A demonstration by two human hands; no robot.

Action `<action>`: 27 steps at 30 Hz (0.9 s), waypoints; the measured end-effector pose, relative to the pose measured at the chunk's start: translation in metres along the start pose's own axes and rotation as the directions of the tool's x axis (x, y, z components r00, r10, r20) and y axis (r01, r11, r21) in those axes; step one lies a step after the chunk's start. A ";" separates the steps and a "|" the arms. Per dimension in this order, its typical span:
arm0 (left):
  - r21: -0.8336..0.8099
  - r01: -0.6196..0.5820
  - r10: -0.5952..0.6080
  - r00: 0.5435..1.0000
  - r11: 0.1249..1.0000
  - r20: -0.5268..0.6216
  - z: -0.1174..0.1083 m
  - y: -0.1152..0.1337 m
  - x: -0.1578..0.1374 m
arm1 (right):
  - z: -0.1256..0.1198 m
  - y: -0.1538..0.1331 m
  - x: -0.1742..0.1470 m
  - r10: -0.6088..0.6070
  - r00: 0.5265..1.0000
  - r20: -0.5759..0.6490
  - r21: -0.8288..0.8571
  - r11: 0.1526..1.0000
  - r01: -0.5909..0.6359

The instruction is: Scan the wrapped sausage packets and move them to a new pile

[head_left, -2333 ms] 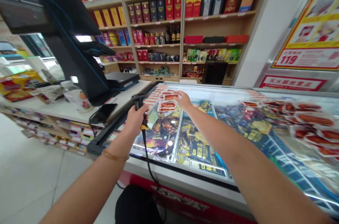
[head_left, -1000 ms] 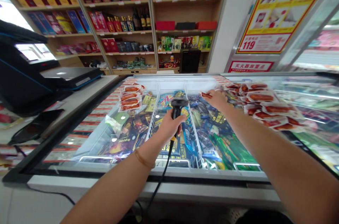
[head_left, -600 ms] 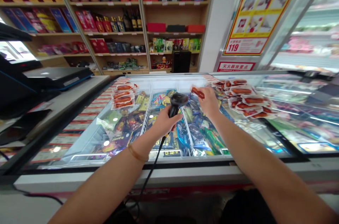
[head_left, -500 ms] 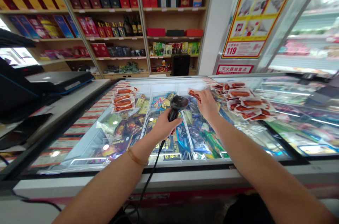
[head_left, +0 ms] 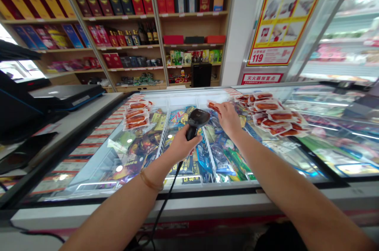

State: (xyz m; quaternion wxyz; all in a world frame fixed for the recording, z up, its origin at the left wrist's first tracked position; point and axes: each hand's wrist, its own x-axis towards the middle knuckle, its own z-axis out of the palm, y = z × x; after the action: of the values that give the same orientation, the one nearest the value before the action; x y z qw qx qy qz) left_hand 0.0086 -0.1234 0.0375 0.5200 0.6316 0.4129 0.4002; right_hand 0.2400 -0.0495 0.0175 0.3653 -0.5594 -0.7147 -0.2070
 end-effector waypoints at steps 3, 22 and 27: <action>0.008 0.000 0.000 1.000 1.000 0.003 0.000 0.001 0.000 | 0.000 0.000 0.000 0.000 1.000 0.005 0.011 1.000 0.000; -0.007 0.017 -0.018 0.999 1.000 -0.032 -0.001 0.001 0.002 | -0.013 -0.010 0.001 0.085 0.996 0.007 -0.129 0.988 -0.083; 0.034 0.031 -0.029 0.998 0.999 -0.058 -0.003 0.000 0.004 | -0.001 0.011 -0.007 0.145 0.957 0.250 -0.164 0.981 -0.106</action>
State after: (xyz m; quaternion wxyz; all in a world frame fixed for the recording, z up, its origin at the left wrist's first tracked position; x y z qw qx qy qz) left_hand 0.0070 -0.1188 0.0378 0.5028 0.6227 0.4440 0.4029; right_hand 0.2514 -0.0513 0.0121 0.2375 -0.6518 -0.7021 -0.1606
